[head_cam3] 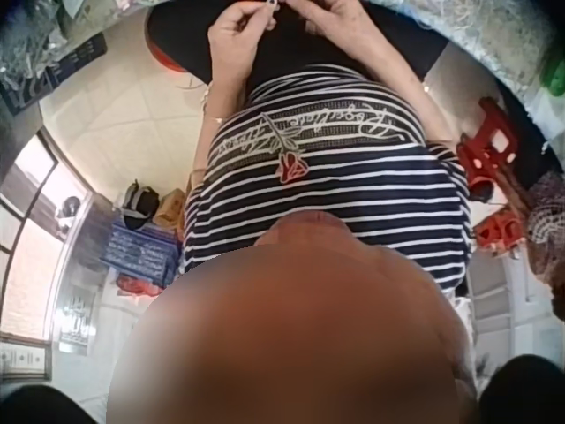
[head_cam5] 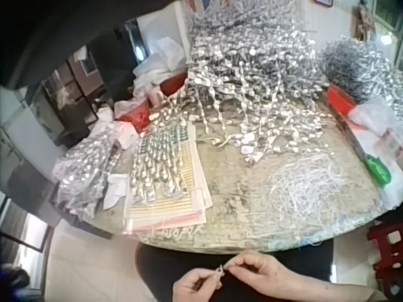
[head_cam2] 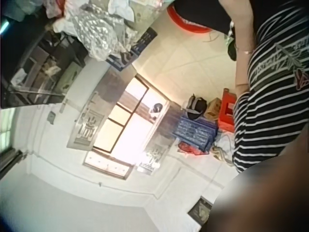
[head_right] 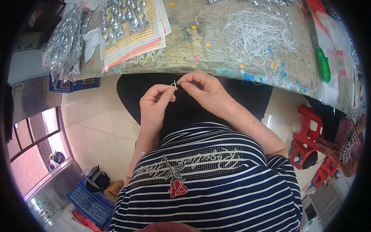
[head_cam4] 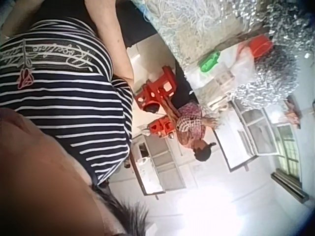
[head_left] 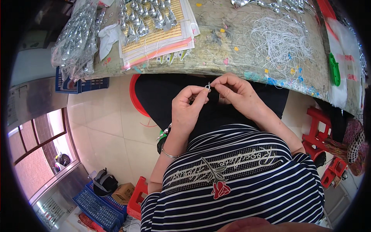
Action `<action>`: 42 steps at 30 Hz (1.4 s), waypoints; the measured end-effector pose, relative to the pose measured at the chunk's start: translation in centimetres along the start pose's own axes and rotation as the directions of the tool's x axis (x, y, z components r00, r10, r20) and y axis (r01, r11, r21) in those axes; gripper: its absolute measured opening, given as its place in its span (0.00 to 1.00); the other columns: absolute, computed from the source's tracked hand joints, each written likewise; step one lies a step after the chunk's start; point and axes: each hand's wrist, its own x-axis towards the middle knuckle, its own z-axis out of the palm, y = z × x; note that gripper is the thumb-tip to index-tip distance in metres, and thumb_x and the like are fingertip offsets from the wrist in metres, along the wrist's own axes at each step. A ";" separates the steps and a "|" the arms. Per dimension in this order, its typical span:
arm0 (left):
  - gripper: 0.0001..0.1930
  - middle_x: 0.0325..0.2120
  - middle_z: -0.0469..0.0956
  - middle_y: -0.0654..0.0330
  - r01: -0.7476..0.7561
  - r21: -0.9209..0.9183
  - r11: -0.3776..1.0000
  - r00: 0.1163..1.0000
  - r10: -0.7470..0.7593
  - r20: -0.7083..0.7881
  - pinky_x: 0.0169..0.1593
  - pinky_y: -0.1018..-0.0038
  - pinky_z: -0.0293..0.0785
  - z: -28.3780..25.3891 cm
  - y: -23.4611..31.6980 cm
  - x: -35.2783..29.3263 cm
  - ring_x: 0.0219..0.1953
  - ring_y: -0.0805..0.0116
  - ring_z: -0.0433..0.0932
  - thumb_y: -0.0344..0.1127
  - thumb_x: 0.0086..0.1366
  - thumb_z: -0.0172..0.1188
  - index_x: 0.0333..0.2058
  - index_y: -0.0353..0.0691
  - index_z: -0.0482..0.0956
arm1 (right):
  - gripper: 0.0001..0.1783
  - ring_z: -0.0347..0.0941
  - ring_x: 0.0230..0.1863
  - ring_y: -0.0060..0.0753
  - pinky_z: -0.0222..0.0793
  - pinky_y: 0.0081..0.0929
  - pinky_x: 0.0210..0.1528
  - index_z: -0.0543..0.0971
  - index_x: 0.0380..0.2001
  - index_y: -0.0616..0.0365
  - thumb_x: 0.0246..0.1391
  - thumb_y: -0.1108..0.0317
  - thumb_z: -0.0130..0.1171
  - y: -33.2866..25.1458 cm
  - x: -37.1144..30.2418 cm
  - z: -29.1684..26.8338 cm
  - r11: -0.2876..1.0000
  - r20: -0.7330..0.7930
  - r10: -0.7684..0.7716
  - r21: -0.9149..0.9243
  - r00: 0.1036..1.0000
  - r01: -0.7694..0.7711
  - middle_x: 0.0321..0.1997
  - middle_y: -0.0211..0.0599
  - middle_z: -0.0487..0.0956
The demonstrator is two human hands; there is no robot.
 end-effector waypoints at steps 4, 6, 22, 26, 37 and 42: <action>0.04 0.25 0.77 0.65 -0.007 0.019 1.000 1.000 0.007 0.007 0.35 0.85 0.69 0.0 -0.1 0.0 0.28 0.81 0.73 0.26 0.62 0.59 0.34 0.33 0.79 | 0.10 0.68 0.32 0.11 0.66 0.12 0.34 0.75 0.44 0.58 0.61 0.67 0.54 0.1 0.0 0.1 0.997 0.020 -0.020 -0.072 1.000 0.021 0.34 0.21 0.73; 0.04 0.25 0.77 0.65 -0.003 0.037 0.999 1.000 0.002 0.013 0.35 0.85 0.69 0.1 -0.1 -0.1 0.28 0.81 0.73 0.26 0.62 0.59 0.34 0.33 0.79 | 0.10 0.68 0.32 0.11 0.66 0.12 0.34 0.75 0.43 0.58 0.60 0.67 0.55 0.1 0.1 0.2 0.992 0.030 -0.052 -0.115 0.998 0.055 0.34 0.21 0.73; 0.04 0.22 0.74 0.72 -0.042 0.141 0.989 0.999 0.037 0.037 0.29 0.88 0.61 0.1 0.3 -0.1 0.24 0.87 0.66 0.26 0.60 0.62 0.34 0.34 0.81 | 0.08 0.67 0.31 0.10 0.65 0.12 0.33 0.78 0.37 0.55 0.60 0.64 0.56 -0.3 0.2 -0.1 0.998 0.022 -0.018 -0.057 1.000 0.019 0.31 0.20 0.75; 0.04 0.23 0.75 0.71 -0.027 0.170 0.985 0.999 0.021 0.040 0.29 0.87 0.62 -0.1 0.1 -0.3 0.24 0.86 0.67 0.26 0.60 0.61 0.34 0.35 0.81 | 0.07 0.68 0.32 0.10 0.65 0.11 0.34 0.78 0.37 0.55 0.60 0.64 0.56 -0.3 0.1 0.0 0.999 0.051 0.042 0.013 0.998 -0.043 0.31 0.20 0.75; 0.05 0.26 0.77 0.68 0.063 0.144 0.988 0.997 -0.069 0.039 0.32 0.88 0.65 -0.4 -0.7 -0.2 0.26 0.85 0.71 0.26 0.61 0.60 0.36 0.35 0.80 | 0.08 0.68 0.33 0.10 0.65 0.12 0.35 0.78 0.39 0.56 0.60 0.64 0.55 -0.1 0.1 0.0 0.998 0.064 0.048 0.028 0.997 -0.050 0.34 0.21 0.77; 0.03 0.23 0.72 0.73 -0.012 0.126 0.992 1.000 0.010 0.019 0.26 0.88 0.60 -0.1 -1.1 -0.1 0.23 0.89 0.63 0.27 0.61 0.61 0.33 0.34 0.80 | 0.09 0.67 0.32 0.11 0.65 0.13 0.34 0.78 0.40 0.56 0.60 0.64 0.55 -0.2 0.2 -0.2 0.991 0.063 0.107 0.068 0.992 -0.112 0.35 0.22 0.76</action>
